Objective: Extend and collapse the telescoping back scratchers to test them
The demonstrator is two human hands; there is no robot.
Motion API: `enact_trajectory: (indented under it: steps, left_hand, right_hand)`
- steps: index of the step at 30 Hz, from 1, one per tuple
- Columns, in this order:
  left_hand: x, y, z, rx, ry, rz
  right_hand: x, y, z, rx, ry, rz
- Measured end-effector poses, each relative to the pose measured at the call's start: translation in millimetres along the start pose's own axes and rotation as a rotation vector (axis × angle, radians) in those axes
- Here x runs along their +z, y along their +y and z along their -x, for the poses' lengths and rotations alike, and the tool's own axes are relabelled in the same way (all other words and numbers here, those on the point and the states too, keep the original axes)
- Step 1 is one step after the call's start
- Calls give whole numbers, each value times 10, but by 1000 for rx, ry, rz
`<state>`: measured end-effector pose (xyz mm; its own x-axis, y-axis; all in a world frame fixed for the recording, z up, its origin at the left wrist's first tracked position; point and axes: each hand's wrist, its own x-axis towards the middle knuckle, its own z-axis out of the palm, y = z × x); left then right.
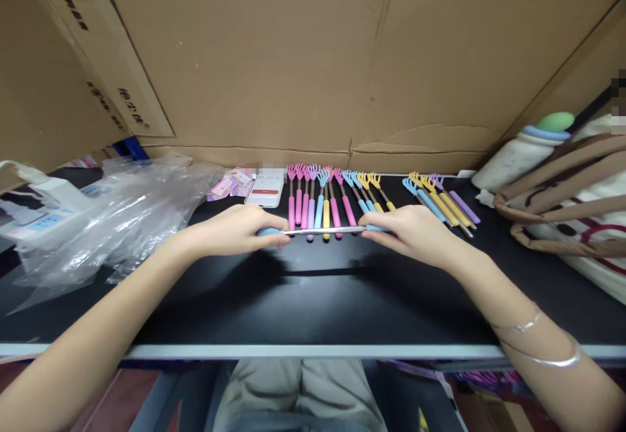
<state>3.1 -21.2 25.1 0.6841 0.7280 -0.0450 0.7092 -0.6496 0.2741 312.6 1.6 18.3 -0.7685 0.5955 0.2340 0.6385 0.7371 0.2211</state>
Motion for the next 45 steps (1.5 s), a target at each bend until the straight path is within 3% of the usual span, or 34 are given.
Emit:
enact_trajectory:
  steps: [6, 12, 20, 27, 36, 45]
  left_hand:
    - [-10, -133, 117, -47, 179, -230]
    - [75, -333, 283, 17, 339, -506]
    - [-55, -309, 596, 24, 493, -920]
    - [-29, -608, 921, -52, 502, -1162]
    - [-20, -822, 1131, -28, 532, -1286]
    - [-66, -772, 1106, -138, 529, -1191]
  right_hand:
    - [8, 224, 210, 32, 36, -5]
    - [64, 573, 691, 130, 70, 32]
    - [-24, 944, 1126, 199, 104, 243]
    - [26, 1227, 1470, 321, 25, 395]
    - [11, 1296, 1490, 371, -22, 440]
    - [27, 1301, 1492, 345, -24, 484]
